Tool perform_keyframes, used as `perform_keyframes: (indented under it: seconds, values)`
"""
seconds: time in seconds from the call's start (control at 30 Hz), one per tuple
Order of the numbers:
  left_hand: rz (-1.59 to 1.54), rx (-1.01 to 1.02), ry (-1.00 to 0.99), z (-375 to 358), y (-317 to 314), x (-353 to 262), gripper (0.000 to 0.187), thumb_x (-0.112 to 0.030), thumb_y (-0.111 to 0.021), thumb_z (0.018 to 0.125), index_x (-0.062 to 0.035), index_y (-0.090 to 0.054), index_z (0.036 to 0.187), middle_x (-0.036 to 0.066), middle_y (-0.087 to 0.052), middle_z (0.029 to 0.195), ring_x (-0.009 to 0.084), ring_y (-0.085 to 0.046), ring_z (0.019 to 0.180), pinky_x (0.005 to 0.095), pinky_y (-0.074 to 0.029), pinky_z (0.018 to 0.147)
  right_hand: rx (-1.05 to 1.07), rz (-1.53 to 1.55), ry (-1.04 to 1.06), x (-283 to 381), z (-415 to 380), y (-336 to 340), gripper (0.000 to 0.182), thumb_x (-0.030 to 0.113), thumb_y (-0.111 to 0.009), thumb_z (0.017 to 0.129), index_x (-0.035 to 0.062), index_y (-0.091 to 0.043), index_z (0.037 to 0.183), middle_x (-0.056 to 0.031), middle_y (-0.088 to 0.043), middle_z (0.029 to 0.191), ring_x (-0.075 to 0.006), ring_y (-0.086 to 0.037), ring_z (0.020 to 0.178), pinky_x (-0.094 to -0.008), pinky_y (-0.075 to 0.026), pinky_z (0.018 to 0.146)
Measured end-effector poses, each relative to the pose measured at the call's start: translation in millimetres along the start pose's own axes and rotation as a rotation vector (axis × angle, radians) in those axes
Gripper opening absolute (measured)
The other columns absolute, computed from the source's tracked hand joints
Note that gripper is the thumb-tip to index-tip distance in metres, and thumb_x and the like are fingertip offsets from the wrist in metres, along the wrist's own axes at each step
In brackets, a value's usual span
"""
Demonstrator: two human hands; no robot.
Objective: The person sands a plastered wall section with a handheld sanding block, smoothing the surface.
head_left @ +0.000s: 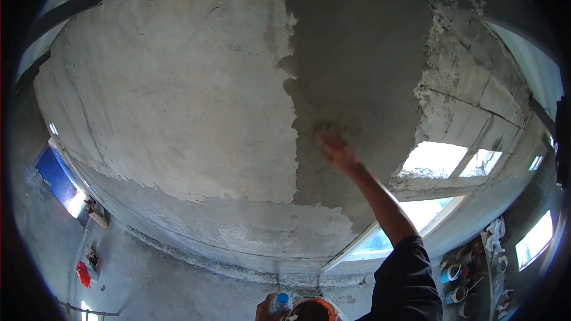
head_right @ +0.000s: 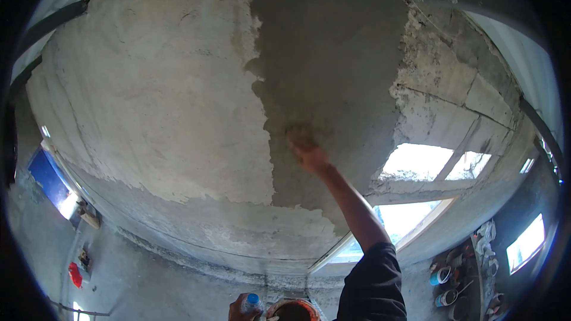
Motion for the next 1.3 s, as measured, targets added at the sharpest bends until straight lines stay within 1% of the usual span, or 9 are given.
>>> perform_keyframes:
  seconds: [0.17,0.2,0.23,0.27,0.33,0.47,0.77,1.03,1.3]
  values:
    - [-0.007,0.061,0.265,11,6,-4,0.058,-0.044,-0.07,0.075,-0.0086,-0.052,0.117,0.02,-0.064,0.095,0.0328,-0.065,0.087,0.0443,-0.052,0.068,0.289,0.473,-0.616,89,-126,-38,0.038,0.005,-0.048,0.085,0.016,-0.061,0.119,-0.0136,-0.066,0.103,-0.0254,-0.065,0.089,-0.033,-0.052,0.074]
    - [0.037,0.094,0.29,18,8,-7,0.061,-0.047,-0.071,0.074,-0.0095,-0.052,0.118,0.02,-0.064,0.099,0.0295,-0.066,0.089,0.0442,-0.052,0.069,0.381,0.861,-1.121,116,-157,-40,0.039,0.004,-0.046,0.084,0.0097,-0.059,0.12,-0.0103,-0.066,0.09,-0.0217,-0.065,0.079,-0.0311,-0.052,0.069]
    - [0.036,0.087,0.29,26,9,-10,0.061,-0.047,-0.071,0.074,-0.0095,-0.052,0.118,0.02,-0.064,0.099,0.0295,-0.066,0.089,0.0442,-0.052,0.069,0.2,1.355,-1.213,138,-205,-52,0.037,0.0,-0.048,0.08,0.0037,-0.057,0.116,-0.0069,-0.062,0.088,-0.0191,-0.063,0.08,-0.0303,-0.052,0.071]
    - [0.116,0.113,0.379,33,7,-7,0.064,-0.051,-0.07,0.072,-0.0073,-0.053,0.115,0.019,-0.065,0.097,0.0316,-0.066,0.088,0.0417,-0.052,0.073,-0.022,1.675,-1.698,160,-249,-64,0.035,-0.001,-0.053,0.077,0.0011,-0.055,0.111,-0.0099,-0.061,0.098,-0.0219,-0.062,0.087,-0.0329,-0.053,0.074]
    - [0.192,0.134,0.477,46,4,-4,0.068,-0.056,-0.068,0.071,-0.005,-0.054,0.113,0.018,-0.066,0.094,0.0337,-0.065,0.087,0.0392,-0.051,0.077,-0.082,1.719,-2.004,203,-321,-76,0.024,0.002,-0.061,0.075,0.0028,-0.056,0.099,-0.0103,-0.057,0.095,-0.0231,-0.059,0.087,-0.0347,-0.052,0.075]
    - [0.471,0.519,0.652,57,-18,16,0.093,-0.079,-0.051,0.067,-0.0007,-0.054,0.117,0.022,-0.062,0.107,0.0362,-0.059,0.103,0.042,-0.046,0.089,-0.496,1.93,-1.924,281,-401,-67,0.033,0.001,-0.05,0.081,-0.0013,-0.053,0.114,-0.0157,-0.061,0.108,-0.0309,-0.06,0.098,-0.0431,-0.049,0.087]
    - [0.633,1.163,0.599,43,-76,14,0.1,-0.085,-0.047,0.061,0.0014,-0.061,0.109,0.02,-0.061,0.111,0.0327,-0.06,0.104,0.042,-0.047,0.087,-0.453,2.037,-2.124,318,-420,-21,0.018,0.01,-0.052,0.081,0.0014,-0.06,0.095,-0.0125,-0.064,0.094,-0.0287,-0.06,0.091,-0.0486,-0.047,0.082]
    - [0.738,0.987,0.515,58,-90,-13,0.093,-0.082,-0.05,0.063,-0.0017,-0.062,0.109,0.018,-0.063,0.108,0.0317,-0.061,0.103,0.0423,-0.048,0.086,-0.461,1.828,-2.134,268,-408,-12,0.005,0.005,-0.056,0.08,0.002,-0.059,0.082,-0.0114,-0.062,0.08,-0.0239,-0.06,0.068,-0.0346,-0.05,0.063]
    - [0.75,0.968,0.483,52,-90,-20,0.093,-0.081,-0.048,0.065,-0.0017,-0.061,0.111,0.019,-0.062,0.11,0.0322,-0.06,0.104,0.0414,-0.047,0.088,-0.265,1.626,-2.139,276,-404,9,0.015,0.007,-0.062,0.079,0.0004,-0.058,0.092,-0.0117,-0.063,0.083,-0.0251,-0.063,0.076,-0.0376,-0.053,0.072]
Point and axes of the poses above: each hand's wrist, its own z-axis towards the middle knuckle, its own y-axis out of the back of the hand, x = y × z, the point moved 4 cm from there along z, towards the middle knuckle
